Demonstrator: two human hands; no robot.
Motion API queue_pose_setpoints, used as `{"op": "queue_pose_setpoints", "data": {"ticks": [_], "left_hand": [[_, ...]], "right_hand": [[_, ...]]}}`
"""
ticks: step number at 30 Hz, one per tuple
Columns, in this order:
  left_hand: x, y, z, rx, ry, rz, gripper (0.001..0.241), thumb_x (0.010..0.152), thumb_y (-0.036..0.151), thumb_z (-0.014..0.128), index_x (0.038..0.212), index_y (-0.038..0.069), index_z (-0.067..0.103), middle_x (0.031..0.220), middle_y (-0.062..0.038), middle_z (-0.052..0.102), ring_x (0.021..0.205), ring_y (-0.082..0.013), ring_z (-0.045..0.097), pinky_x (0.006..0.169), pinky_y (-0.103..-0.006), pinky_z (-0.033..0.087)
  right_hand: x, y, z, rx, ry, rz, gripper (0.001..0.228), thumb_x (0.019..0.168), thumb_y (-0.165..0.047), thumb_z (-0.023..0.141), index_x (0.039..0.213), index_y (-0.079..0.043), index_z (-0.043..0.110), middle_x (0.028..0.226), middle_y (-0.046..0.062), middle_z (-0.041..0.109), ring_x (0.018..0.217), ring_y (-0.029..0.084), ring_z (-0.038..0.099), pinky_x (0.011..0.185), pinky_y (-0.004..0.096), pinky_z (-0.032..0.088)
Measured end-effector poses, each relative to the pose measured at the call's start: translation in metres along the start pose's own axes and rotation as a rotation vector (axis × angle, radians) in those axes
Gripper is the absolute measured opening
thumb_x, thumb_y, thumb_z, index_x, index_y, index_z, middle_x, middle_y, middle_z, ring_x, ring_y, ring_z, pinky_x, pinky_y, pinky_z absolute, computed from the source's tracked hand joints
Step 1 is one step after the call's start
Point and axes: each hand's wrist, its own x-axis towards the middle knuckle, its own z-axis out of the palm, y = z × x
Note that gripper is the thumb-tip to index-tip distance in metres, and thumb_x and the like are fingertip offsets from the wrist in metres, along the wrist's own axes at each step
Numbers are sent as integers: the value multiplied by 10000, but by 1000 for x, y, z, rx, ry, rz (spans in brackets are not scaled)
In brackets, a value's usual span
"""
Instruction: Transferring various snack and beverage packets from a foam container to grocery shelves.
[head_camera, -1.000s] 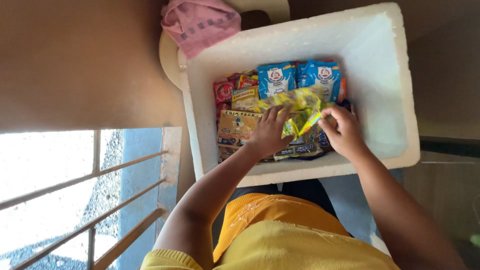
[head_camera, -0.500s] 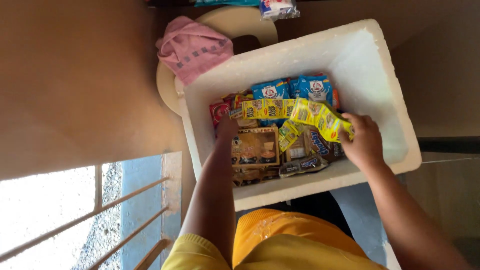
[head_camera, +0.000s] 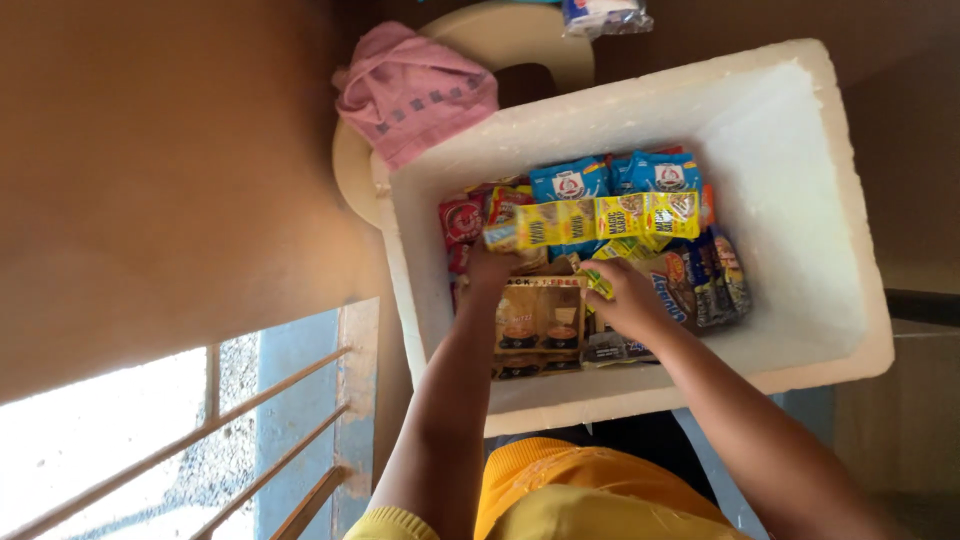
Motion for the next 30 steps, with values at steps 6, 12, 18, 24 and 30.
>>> {"op": "queue_pose_setpoints", "data": {"ticks": [6, 12, 18, 24, 30], "left_hand": [[-123, 153, -18, 454, 20, 214, 500, 740, 146, 869, 1167, 112, 610, 1093, -140, 772, 1022, -332, 724, 818, -411, 552], [-176, 277, -55, 458, -91, 309, 555, 724, 164, 903, 1181, 87, 597, 1017, -118, 779, 966, -262, 740, 913, -431, 506], [-189, 324, -60, -206, -369, 375, 652, 824, 48, 858, 1332, 42, 451, 1202, -55, 671, 1150, -146, 648, 997, -349, 562], [-187, 333, -60, -368, -419, 464, 688, 974, 188, 749, 1492, 47, 319, 1384, -101, 576, 1285, -185, 562, 1076, -379, 520], [-161, 293, -59, -288, -71, 91, 824, 939, 654, 436, 1588, 181, 251, 1527, -55, 426, 1372, -216, 438, 1054, -463, 421]], "right_hand": [[13, -12, 4, 100, 35, 67, 826, 800, -295, 841, 1501, -133, 436, 1441, 184, 531, 1289, 319, 585, 1025, 442, 495], [26, -28, -9, 382, 9, -255, 1201, 697, -292, 955, 1633, -93, 229, 1562, 239, 381, 1419, 352, 404, 1157, 503, 327], [35, -63, -43, 896, -236, -385, 835, 798, -242, 923, 1501, -49, 516, 1415, 141, 632, 1361, 267, 576, 1243, 476, 434], [24, -152, -91, 939, -139, -417, 801, 785, -286, 915, 1428, -70, 489, 1342, 53, 633, 1271, 181, 580, 1093, 376, 474], [21, -156, -101, 1022, 158, -246, 610, 859, -302, 836, 1347, -38, 581, 1250, 50, 702, 1180, 170, 642, 1075, 371, 484]]}}
